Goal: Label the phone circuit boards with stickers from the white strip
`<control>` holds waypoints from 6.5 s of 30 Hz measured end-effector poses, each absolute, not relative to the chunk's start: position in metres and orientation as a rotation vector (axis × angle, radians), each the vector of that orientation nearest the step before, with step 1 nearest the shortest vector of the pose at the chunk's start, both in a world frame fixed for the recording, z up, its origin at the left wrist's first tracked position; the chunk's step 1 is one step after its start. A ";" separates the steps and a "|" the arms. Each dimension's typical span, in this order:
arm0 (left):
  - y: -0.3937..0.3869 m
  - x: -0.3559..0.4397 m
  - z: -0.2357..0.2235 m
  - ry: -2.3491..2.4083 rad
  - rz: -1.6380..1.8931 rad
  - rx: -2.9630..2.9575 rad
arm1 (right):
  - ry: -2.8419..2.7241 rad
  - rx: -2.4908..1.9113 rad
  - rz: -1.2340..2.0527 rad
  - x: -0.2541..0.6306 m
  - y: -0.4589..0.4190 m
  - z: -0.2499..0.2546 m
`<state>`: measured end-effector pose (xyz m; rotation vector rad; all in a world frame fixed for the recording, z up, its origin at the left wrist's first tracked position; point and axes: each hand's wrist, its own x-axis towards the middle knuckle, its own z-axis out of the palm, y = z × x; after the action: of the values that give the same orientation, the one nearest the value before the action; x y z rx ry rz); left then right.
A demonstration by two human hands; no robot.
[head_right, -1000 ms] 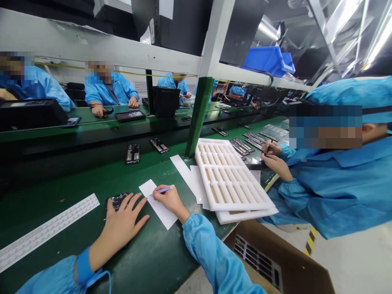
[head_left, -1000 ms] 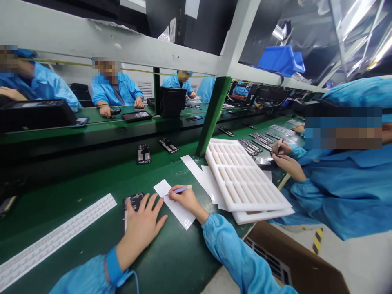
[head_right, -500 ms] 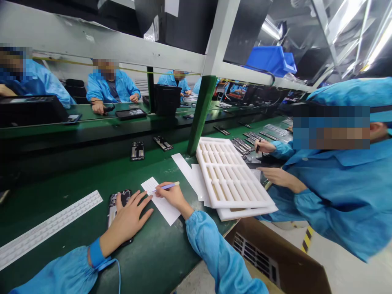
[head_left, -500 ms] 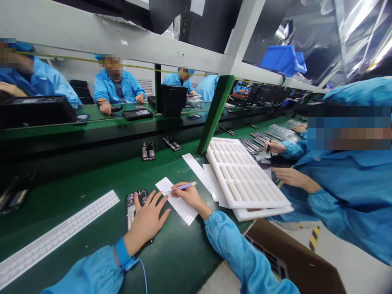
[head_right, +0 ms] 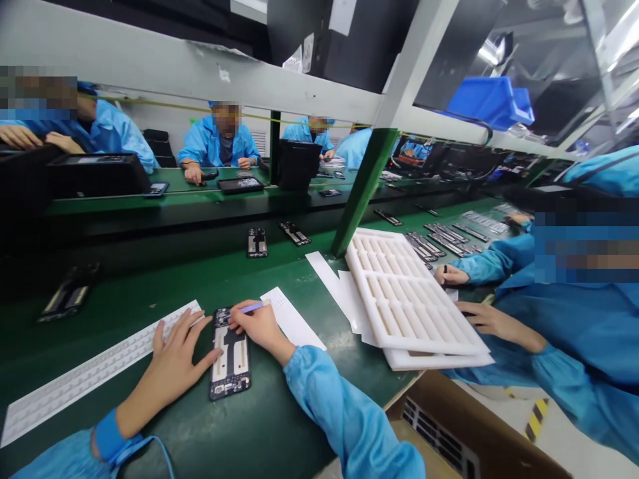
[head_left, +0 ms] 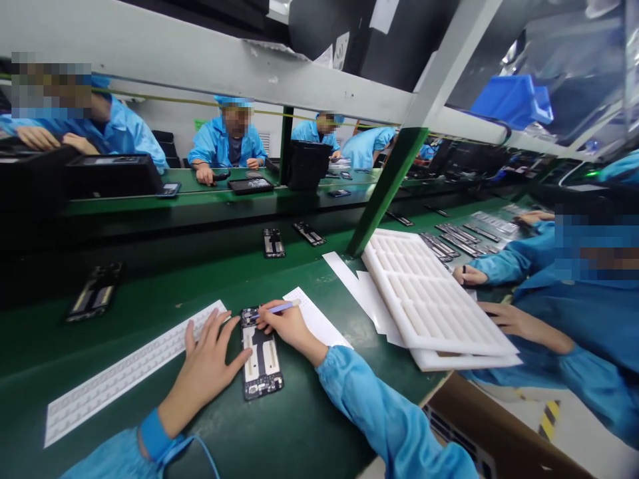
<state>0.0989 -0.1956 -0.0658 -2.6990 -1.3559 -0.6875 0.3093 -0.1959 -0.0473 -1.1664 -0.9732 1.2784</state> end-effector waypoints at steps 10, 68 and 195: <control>-0.198 0.101 -0.064 -1.251 -0.635 -2.826 | -1.040 -1.234 1.292 0.313 -0.195 -0.057; -0.232 -0.027 -0.066 -1.611 -0.493 -2.534 | -1.265 -1.067 1.555 0.161 -0.139 -0.058; 0.017 0.131 -0.015 -2.199 -0.328 -2.361 | -0.922 -1.329 0.670 0.410 -0.244 -0.044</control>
<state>0.1309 0.0166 -0.0153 -2.3612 -2.1994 -0.3280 0.4103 -0.2436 -0.0438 -1.3286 -0.9222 0.6698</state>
